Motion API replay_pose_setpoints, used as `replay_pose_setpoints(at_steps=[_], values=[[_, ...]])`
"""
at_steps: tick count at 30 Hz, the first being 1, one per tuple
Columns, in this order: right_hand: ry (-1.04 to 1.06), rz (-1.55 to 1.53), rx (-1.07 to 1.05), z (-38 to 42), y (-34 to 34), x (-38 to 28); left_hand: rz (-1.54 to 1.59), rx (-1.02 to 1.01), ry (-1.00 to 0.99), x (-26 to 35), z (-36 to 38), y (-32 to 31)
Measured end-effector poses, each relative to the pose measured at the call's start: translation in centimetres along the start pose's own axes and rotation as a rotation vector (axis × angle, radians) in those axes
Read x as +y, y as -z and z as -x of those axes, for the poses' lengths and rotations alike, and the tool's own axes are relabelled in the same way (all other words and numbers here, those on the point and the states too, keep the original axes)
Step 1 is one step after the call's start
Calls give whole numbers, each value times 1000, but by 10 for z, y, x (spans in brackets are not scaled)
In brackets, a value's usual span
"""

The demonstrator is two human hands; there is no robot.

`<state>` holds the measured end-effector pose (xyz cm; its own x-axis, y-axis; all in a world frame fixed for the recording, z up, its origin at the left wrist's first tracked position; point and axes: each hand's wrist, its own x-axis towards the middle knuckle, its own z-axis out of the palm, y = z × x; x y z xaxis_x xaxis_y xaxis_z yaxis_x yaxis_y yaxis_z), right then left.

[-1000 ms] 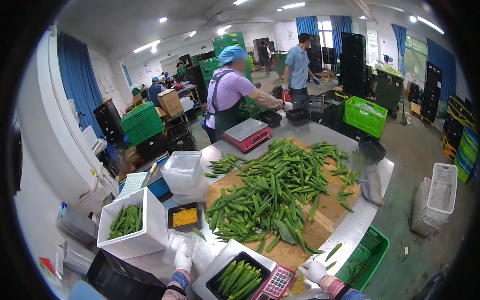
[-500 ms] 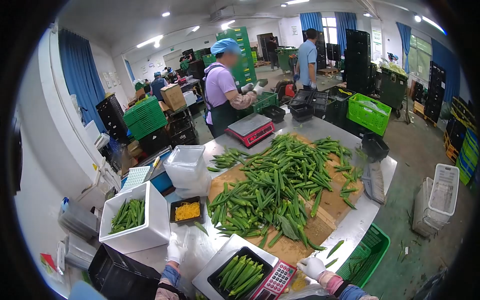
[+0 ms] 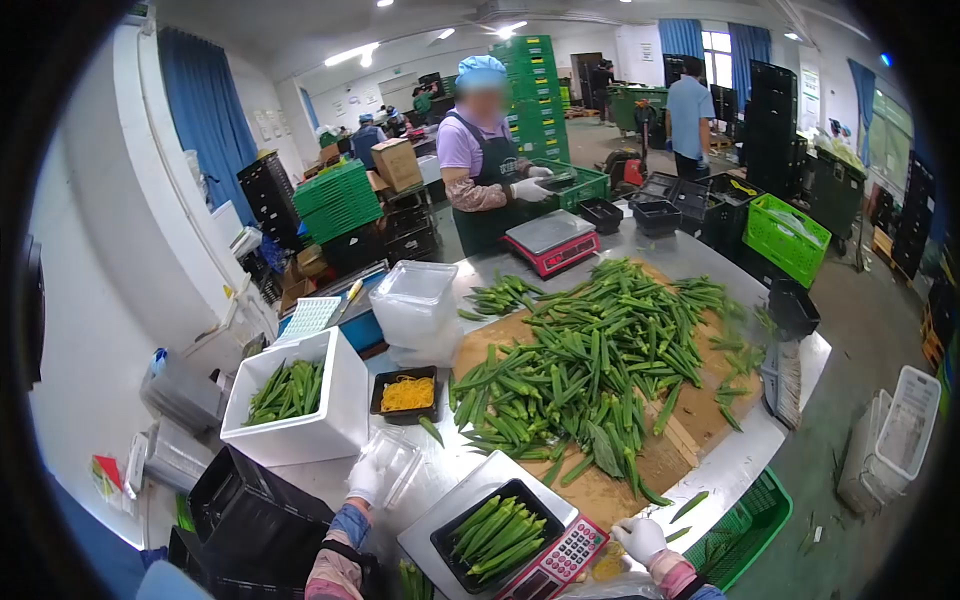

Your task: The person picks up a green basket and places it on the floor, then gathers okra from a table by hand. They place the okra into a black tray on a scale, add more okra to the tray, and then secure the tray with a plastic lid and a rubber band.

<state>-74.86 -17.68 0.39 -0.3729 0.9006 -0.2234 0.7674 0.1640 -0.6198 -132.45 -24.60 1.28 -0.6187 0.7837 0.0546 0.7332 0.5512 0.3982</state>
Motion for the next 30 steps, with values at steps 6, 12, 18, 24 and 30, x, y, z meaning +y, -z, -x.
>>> replay_pose_setpoints(at_steps=[6, 12, 18, 24, 30], values=[[26, 8, 37, -2, -6, 14, 42, 83, 29, -21, -14, -23], [42, 0, 62, 0, -5, 9, 259, 16, 47, -6, -8, 0], [52, 24, 80, -1, -9, 12, -38, 59, 81, -1, -5, 10], [-5, -14, 74, -6, -3, 11, 129, 370, 57, 18, -7, 30], [173, -119, 204, -38, 27, -15, 843, 264, -142, 114, 30, 136]])
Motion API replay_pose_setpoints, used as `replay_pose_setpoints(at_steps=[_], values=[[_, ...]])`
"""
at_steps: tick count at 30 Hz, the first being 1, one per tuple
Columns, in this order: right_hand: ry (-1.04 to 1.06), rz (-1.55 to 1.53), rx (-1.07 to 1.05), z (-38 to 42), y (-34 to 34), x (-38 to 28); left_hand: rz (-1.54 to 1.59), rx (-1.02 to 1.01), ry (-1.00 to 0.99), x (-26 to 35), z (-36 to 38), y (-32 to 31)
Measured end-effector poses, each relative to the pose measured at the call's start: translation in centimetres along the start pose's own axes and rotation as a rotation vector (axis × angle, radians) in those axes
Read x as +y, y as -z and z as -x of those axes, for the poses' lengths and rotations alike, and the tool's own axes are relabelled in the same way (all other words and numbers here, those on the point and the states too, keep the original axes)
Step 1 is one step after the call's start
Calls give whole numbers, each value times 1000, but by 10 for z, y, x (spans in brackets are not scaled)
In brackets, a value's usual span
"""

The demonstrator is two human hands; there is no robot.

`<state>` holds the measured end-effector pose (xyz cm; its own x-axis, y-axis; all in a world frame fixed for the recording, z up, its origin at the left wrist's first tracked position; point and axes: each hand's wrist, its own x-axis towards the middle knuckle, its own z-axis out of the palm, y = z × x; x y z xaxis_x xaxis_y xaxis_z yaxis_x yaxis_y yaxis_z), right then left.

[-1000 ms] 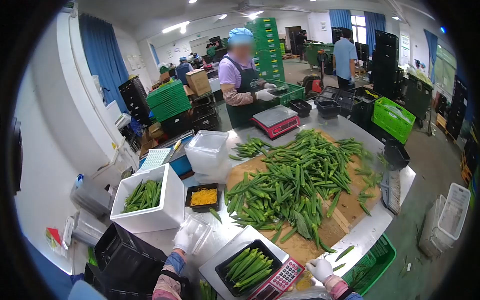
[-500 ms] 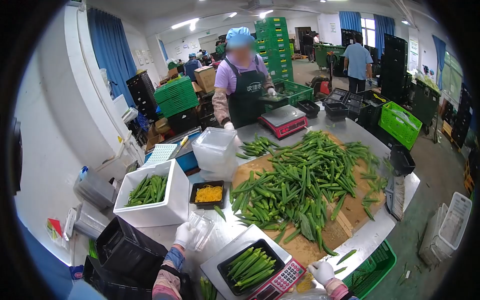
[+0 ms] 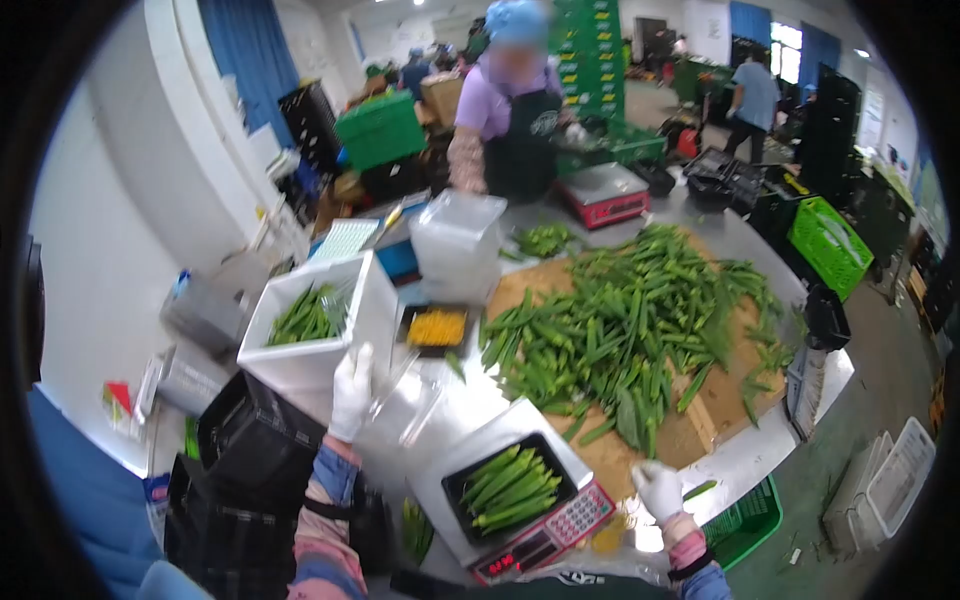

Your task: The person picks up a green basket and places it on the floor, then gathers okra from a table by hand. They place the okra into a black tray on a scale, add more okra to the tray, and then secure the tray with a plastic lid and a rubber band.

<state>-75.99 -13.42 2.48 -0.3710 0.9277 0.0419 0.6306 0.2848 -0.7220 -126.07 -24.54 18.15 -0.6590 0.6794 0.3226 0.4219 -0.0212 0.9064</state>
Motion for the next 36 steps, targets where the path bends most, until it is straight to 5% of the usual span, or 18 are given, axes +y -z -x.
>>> replay_pose_setpoints(at_steps=[2, 5, 10, 16, 26, 32, 36], values=[[74, -146, -16, -23, 9, -46, 541, -162, 168, 27, 12, -10], [115, -435, -138, -46, 19, -126, 757, -378, 231, 67, 41, -25], [-39, -1344, -591, -57, 18, -193, 860, -620, 386, 92, 94, -57], [-105, -1641, -829, -37, 33, -167, 705, -594, 420, 97, 118, -65], [-11, -1172, -645, -10, 46, -146, 679, -553, 550, 103, 139, -86], [4, -935, -280, -2, 62, -145, 714, -490, 587, 94, 128, -85], [6, -883, -101, 1, 84, -123, 638, -56, 298, 28, 88, -42]])
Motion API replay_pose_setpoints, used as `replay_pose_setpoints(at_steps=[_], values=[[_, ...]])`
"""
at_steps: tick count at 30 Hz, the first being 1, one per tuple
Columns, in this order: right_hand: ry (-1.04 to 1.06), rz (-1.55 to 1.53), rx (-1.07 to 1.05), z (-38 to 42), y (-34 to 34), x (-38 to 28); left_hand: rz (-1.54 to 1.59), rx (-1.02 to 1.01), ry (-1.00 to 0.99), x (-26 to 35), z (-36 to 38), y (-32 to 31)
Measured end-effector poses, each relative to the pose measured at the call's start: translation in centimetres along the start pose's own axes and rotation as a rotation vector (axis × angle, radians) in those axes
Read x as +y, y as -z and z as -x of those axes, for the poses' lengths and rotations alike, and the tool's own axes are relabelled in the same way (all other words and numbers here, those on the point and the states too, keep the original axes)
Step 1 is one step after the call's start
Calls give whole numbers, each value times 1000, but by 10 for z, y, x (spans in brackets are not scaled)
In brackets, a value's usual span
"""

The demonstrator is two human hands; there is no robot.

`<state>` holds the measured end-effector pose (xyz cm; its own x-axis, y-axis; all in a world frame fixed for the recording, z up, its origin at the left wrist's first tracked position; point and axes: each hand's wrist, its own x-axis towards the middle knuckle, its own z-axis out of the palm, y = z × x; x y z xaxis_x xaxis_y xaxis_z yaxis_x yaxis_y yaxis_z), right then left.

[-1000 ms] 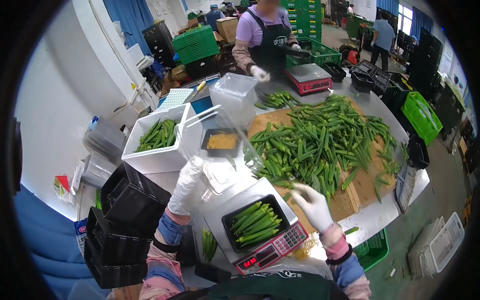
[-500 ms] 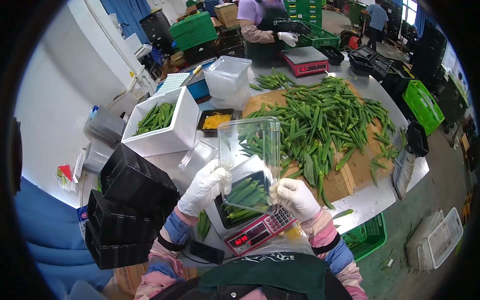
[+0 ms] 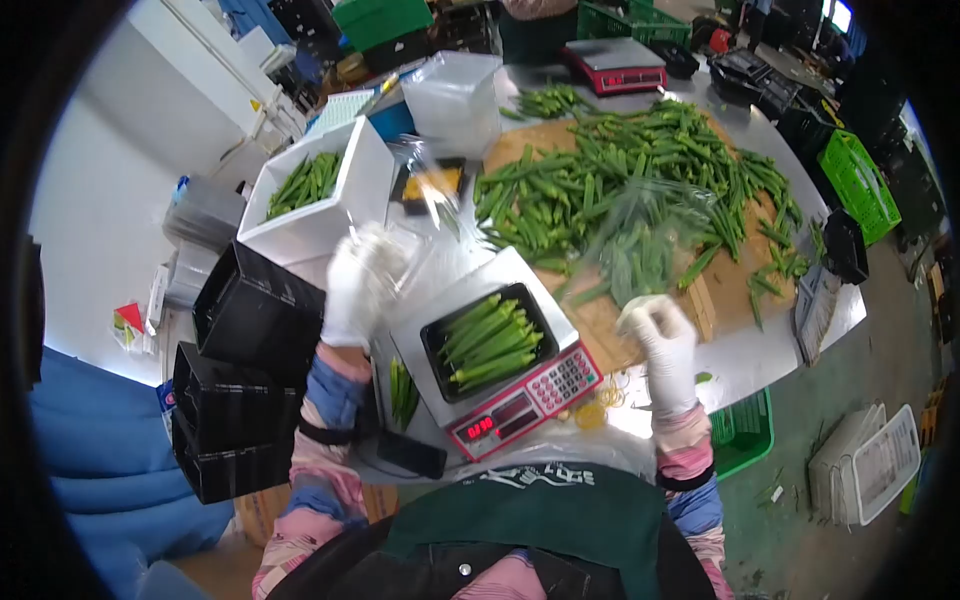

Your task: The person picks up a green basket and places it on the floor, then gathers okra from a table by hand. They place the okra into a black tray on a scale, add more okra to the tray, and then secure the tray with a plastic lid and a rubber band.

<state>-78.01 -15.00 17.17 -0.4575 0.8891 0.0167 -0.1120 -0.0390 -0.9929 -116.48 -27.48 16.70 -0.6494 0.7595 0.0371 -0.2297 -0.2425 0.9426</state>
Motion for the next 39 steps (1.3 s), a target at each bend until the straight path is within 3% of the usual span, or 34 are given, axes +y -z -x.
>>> replay_pose_setpoints(at_steps=[1, 3, 6, 7, 9, 11, 12, 13, 14, 16, 19, 22, 29, 30, 34, 39], values=[[20, 36, 21, 5, 7, -5, 73, 26, -62, 7, -3, 11], [5, 1, 46, 13, 27, 7, 246, 378, 44, -26, -41, 78], [-94, 61, 63, 28, 36, 2, 236, 526, 263, -94, -90, 178], [-116, 101, 59, 32, 37, -1, 226, 570, 354, -93, -81, 174], [-139, 154, 19, 35, 38, -4, -162, 784, 441, -74, -61, 135], [-142, 177, -50, 38, 37, -4, -361, 686, 144, -87, -59, 139], [-176, 224, -71, 35, 32, -7, -455, 668, -49, -69, -45, 102], [-195, 253, -106, 30, 25, -9, -498, 360, -178, -51, -32, 84], [-211, 281, -141, 23, 17, -10, -329, 341, -174, -27, -8, 32], [-186, 296, -242, 10, -5, -12, -283, -226, -141, 0, 21, -1], [-253, 255, -313, -7, -35, -14, -53, -404, 213, 23, 66, -46], [-250, 255, -278, -22, -47, -13, 68, -500, 319, 28, 75, -32], [-167, -253, -373, -29, -64, 7, 64, -40, 2, 29, 97, -29], [-186, -247, -409, -30, -63, 9, 63, 87, 34, 30, 100, -33], [-194, -151, -402, -26, -75, 24, 23, 166, -39, 6, 120, -37], [-104, -30, -145, -33, -88, 56, -214, 258, 101, -28, 151, -41]])
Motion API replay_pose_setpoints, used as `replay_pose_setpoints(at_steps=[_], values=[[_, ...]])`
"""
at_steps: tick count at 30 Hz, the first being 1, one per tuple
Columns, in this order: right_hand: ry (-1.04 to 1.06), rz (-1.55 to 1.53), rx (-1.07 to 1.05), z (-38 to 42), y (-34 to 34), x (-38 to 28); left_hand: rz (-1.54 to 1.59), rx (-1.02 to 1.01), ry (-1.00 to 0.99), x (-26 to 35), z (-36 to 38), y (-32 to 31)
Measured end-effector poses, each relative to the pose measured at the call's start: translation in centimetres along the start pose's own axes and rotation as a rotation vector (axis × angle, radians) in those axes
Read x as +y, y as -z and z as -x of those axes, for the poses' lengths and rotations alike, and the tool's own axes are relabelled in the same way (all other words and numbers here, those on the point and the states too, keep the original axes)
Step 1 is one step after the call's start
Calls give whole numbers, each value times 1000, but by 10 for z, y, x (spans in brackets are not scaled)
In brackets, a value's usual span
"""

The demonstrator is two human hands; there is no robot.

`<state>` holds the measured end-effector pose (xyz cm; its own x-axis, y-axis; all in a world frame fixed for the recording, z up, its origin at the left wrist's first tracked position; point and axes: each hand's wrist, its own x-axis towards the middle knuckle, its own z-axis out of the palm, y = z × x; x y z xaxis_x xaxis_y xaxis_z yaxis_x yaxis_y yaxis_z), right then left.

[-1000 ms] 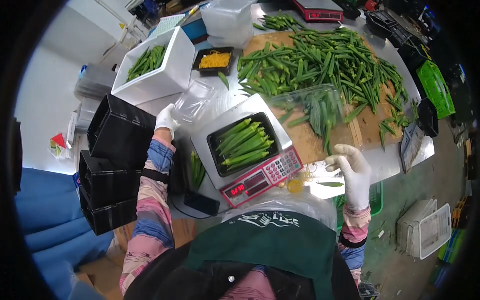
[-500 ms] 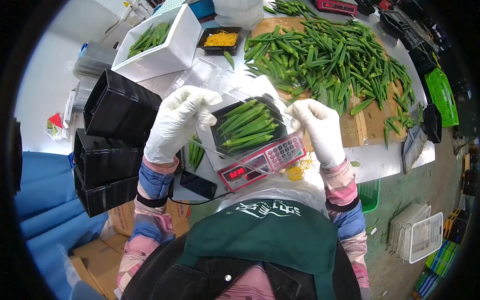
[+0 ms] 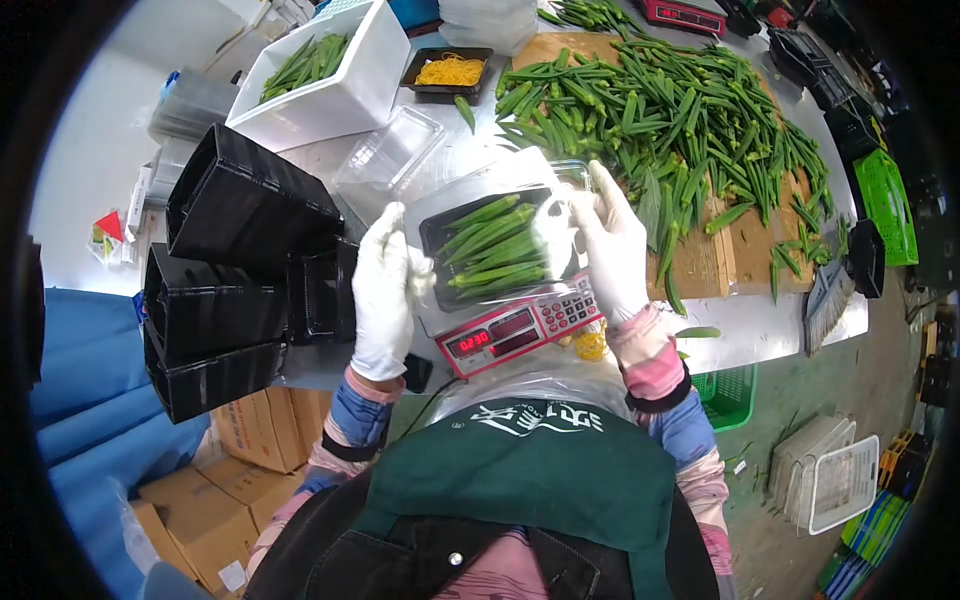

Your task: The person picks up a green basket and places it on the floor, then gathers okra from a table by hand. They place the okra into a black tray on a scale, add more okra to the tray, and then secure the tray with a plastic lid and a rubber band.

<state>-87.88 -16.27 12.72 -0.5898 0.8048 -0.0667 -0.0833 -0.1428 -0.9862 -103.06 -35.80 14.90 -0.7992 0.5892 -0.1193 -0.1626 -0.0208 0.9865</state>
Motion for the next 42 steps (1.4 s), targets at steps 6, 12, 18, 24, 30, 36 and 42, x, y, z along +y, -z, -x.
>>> replay_pose_setpoints(at_steps=[6, 12, 18, 24, 30, 36, 42], values=[[56, 177, -9, -31, -6, 57, -501, 48, -235, -37, 24, 3], [327, 486, -62, -52, -2, 105, -887, 166, -275, -65, 25, 5], [343, 582, -83, -57, 2, 115, -893, 186, -335, -80, 8, 13], [299, 571, -91, -56, 4, 115, -881, 173, -391, -90, -11, 17], [166, 498, -104, -47, 3, 104, -708, 64, -383, -79, -14, 4], [367, 601, -77, -44, -1, 88, -676, 41, -351, -75, -18, 8], [303, 602, -82, -36, -5, 84, -564, 59, -320, -68, -15, 4]])
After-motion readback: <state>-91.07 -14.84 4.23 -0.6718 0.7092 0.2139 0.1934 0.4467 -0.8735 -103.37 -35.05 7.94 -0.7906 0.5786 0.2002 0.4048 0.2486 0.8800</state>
